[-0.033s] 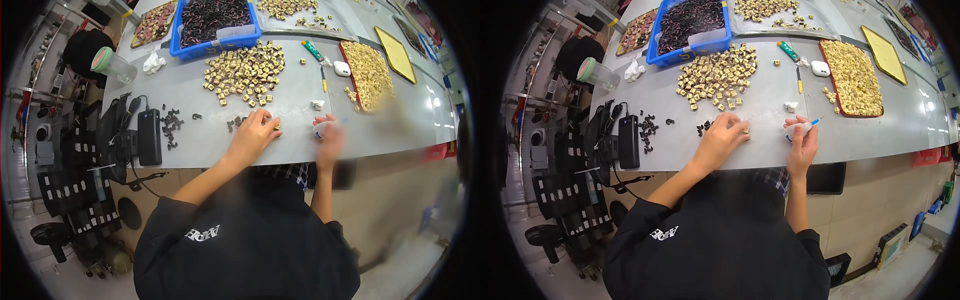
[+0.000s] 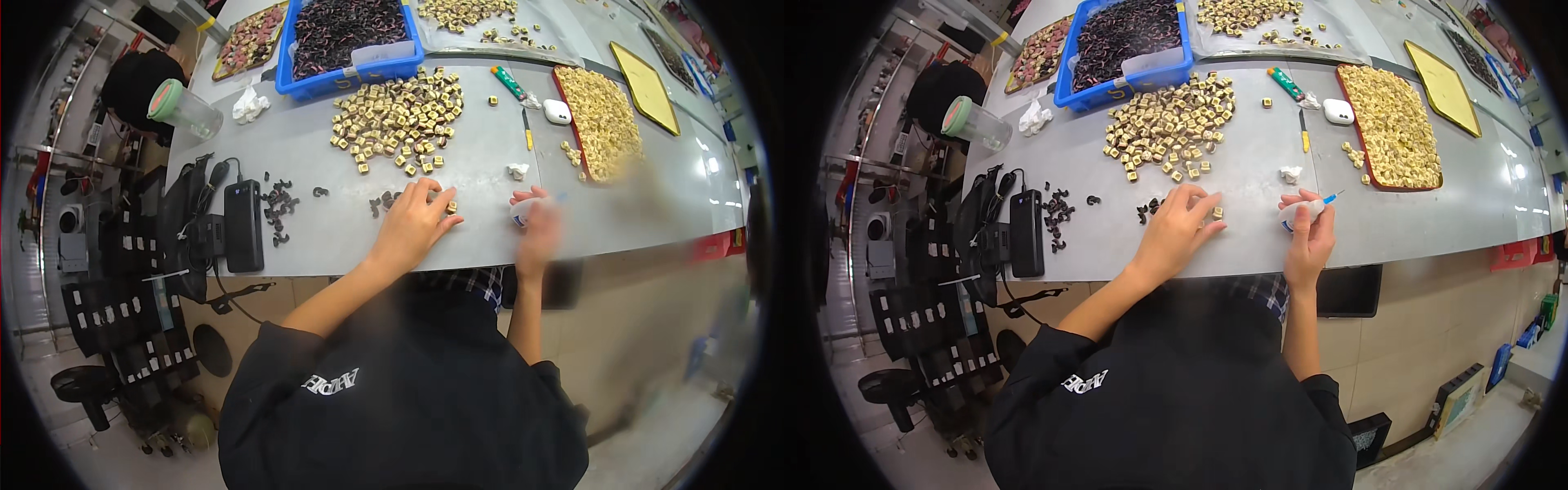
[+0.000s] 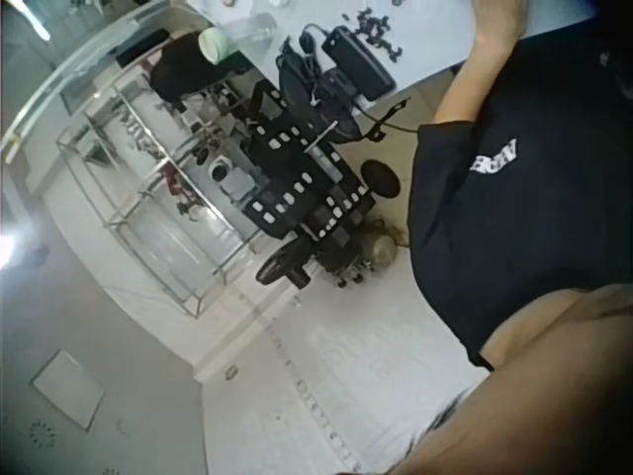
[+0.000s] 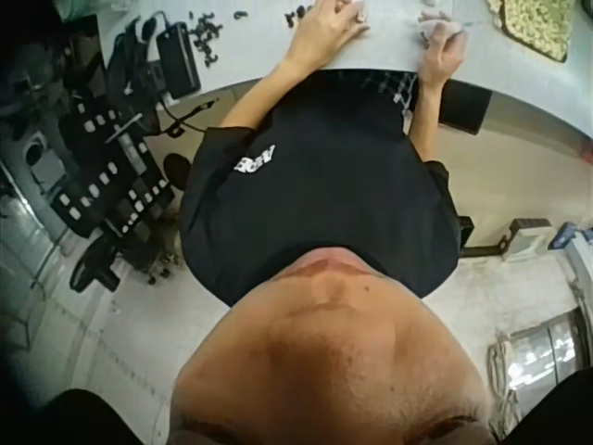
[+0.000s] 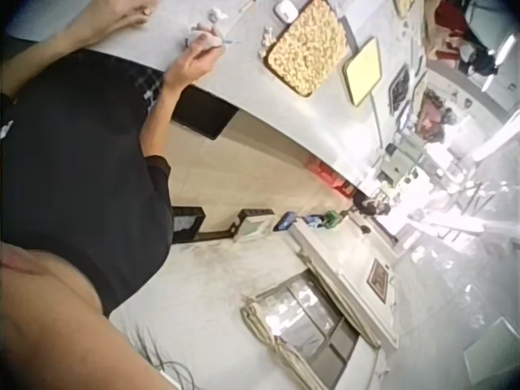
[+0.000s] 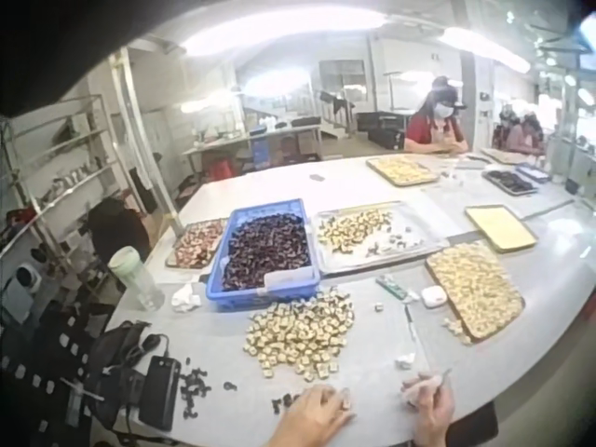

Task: The person applies glue onto curved pieces with a glue bottle, then attaches the curved pieces onto small blocks by hand.

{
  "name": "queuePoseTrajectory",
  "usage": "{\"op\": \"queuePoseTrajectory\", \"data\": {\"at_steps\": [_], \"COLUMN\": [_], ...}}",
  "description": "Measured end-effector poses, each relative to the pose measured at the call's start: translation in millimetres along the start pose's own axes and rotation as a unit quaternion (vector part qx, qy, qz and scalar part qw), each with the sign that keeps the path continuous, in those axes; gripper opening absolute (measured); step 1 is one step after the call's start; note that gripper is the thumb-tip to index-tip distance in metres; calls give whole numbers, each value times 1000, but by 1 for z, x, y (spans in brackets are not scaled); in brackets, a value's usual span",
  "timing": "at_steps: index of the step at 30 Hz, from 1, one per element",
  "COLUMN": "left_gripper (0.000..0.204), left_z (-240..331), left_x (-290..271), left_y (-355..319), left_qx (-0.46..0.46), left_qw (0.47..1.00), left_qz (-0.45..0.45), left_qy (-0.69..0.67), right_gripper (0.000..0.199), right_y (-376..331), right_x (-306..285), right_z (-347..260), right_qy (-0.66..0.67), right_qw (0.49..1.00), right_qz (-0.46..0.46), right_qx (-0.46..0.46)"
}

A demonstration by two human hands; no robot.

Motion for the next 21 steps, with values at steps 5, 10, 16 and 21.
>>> {"op": "queuePoseTrajectory", "data": {"at_steps": [5,10,16,21], "left_gripper": [31,23,20,25], "left_z": [1,-2,-11,-44], "left_x": [17,32,6,-43], "left_y": [11,21,54,92], "left_qx": [11,52,52,31], "left_qw": [986,971,978,971], "left_qz": [-37,-71,-39,61], "left_qy": [162,224,200,230], "right_gripper": [33,36,35,29], "right_y": [-1,1,2,-2], "right_x": [1,6,5,4], "right_z": [0,-6,-3,-7], "right_qy": [-4,-23,-21,-16], "right_qw": [1000,999,999,999], "right_qz": [-8,-32,-27,-20], "right_qx": [-3,-9,-16,-34]}}
Point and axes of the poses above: each hand's wrist, its own y-axis towards the middle knuckle, its own x-axis out of the palm, z = x × y, the point moved 8 cm from there along y, towards the middle knuckle, and after that the axes turned 3 degrees about x, right-handed, at the moved point
